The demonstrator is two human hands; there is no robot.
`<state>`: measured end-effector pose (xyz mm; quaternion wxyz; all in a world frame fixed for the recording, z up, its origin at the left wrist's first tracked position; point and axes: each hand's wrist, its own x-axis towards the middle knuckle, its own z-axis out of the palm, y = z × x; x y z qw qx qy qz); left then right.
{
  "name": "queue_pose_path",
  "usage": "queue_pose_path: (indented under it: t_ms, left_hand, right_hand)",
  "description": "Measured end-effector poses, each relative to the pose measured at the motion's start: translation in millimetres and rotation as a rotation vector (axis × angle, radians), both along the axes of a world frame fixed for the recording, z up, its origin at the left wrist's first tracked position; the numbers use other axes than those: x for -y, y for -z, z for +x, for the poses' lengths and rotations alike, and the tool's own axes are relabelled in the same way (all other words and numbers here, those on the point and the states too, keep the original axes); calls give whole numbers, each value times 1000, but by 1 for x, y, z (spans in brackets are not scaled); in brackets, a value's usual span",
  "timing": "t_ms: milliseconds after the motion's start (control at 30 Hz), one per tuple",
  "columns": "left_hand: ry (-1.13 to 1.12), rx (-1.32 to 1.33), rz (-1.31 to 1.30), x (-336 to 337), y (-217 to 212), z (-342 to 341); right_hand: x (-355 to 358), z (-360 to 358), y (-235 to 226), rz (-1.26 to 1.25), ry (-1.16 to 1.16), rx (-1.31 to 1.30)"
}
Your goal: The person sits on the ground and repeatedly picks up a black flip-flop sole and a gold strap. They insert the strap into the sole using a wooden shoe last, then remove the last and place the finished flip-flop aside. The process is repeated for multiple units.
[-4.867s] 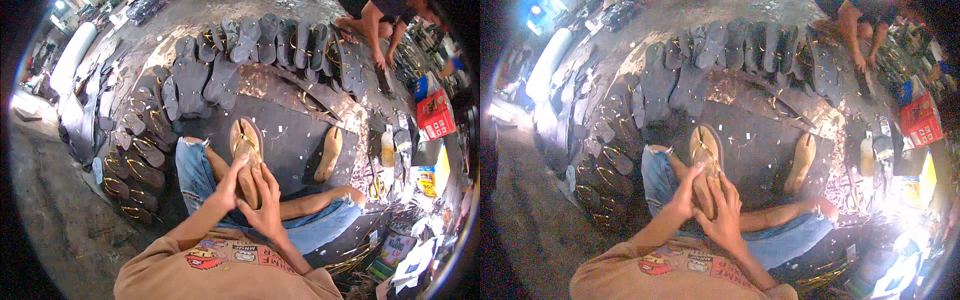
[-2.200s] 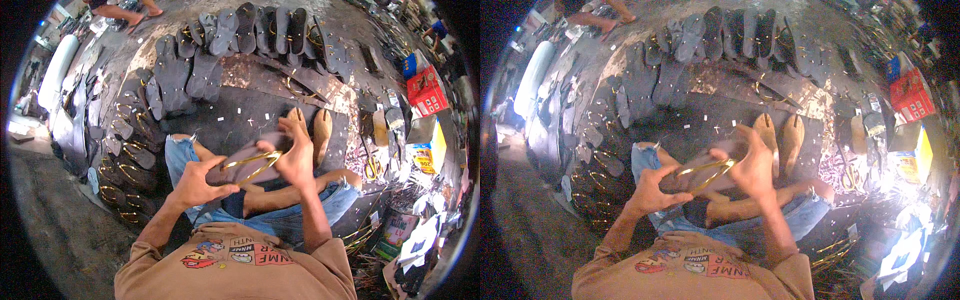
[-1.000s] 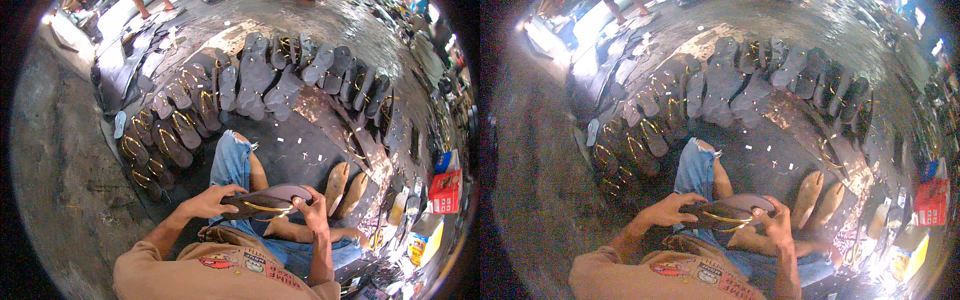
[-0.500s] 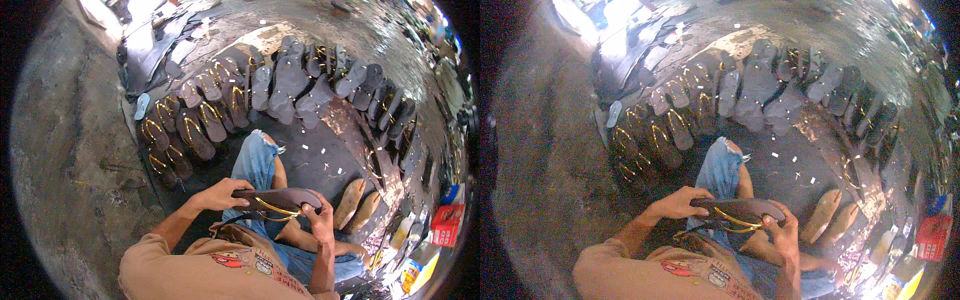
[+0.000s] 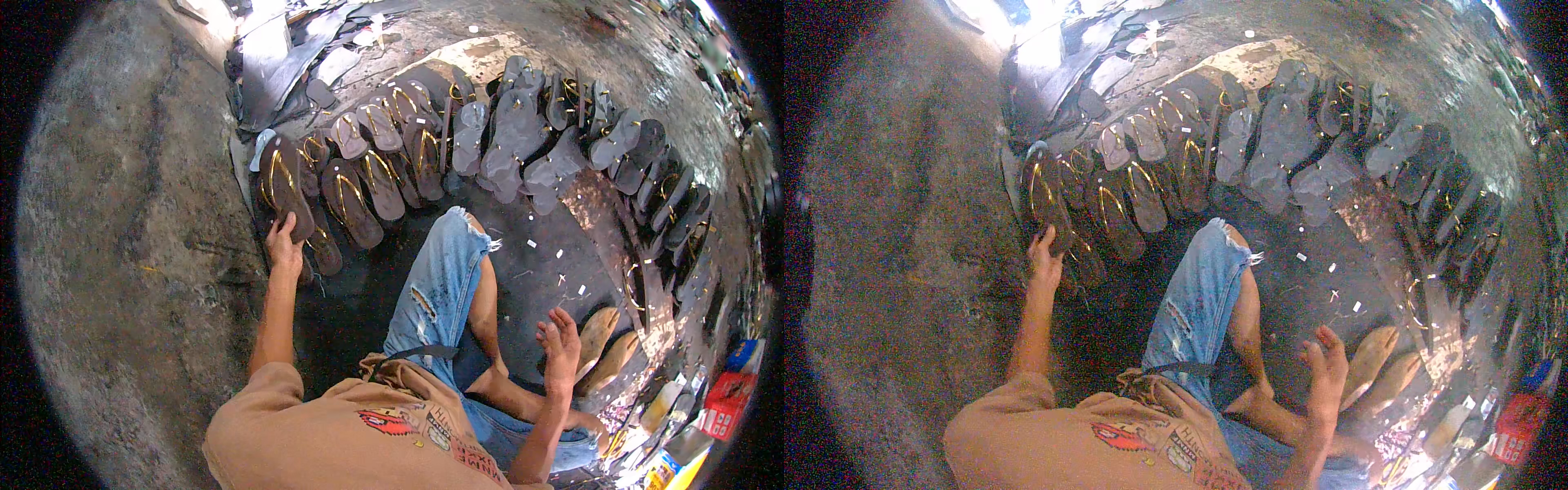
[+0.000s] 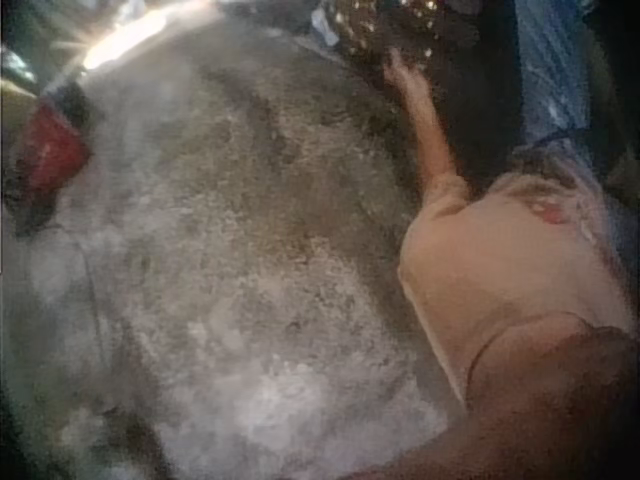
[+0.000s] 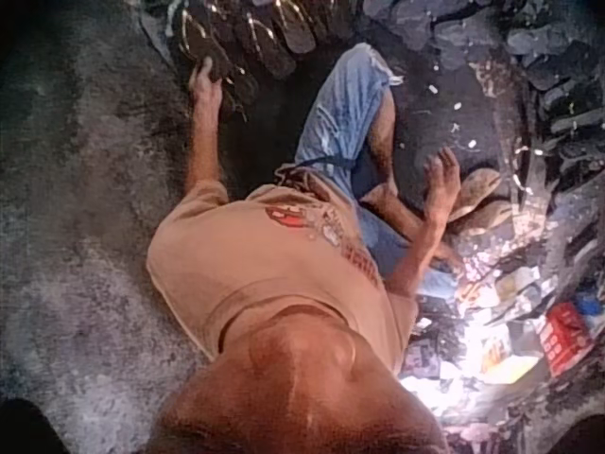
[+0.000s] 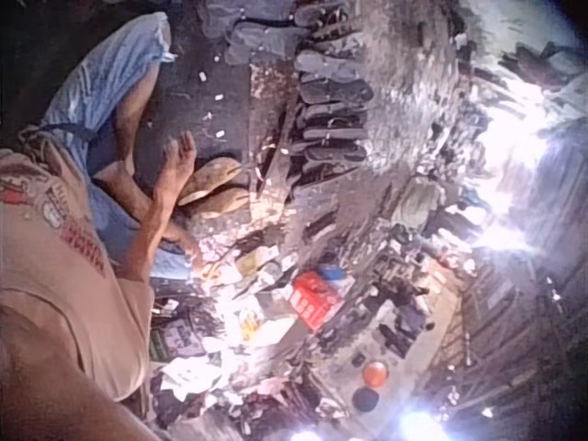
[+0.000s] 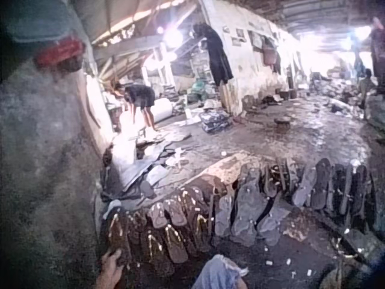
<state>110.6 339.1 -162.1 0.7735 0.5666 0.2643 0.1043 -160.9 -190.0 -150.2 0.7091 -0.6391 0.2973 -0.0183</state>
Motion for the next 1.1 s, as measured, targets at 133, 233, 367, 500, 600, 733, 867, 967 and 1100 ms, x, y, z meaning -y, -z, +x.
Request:
queue_pose_path:
  t_ms: [133, 233, 367, 500, 600, 733, 867, 967, 1100]
  left_hand:
    - [-85, -106, -227, -24, 85, 6]
    - [-202, -119, 446, 14, 89, 8]
    - [333, 339, 903, 160, -1, 19]
    - [673, 366, 833, 312, -1, 80]
    - [515, 464, 1194, 374, 29, 123]
    - [589, 438, 701, 416, 2, 118]
    - [689, 829, 736, 419, -60, -53]
    - [1019, 1019, 869, 385, -56, -153]
    - [1215, 941, 452, 353, -96, -164]
  right_hand:
    - [8, -5, 20, 8, 33, -18]
    - [13, -15, 9, -155, 6, -63]
    - [25, -37, 14, -98, 279, 16]
    - [22, -9, 24, -312, 141, -9]
    - [4, -2, 7, -248, 56, 45]
    - [-2, -11, 2, -280, 173, 56]
    - [4, 5, -45, -426, 526, 217]
    - [-8, 36, -96, -433, 538, 262]
    - [10, -16, -116, -624, 297, 162]
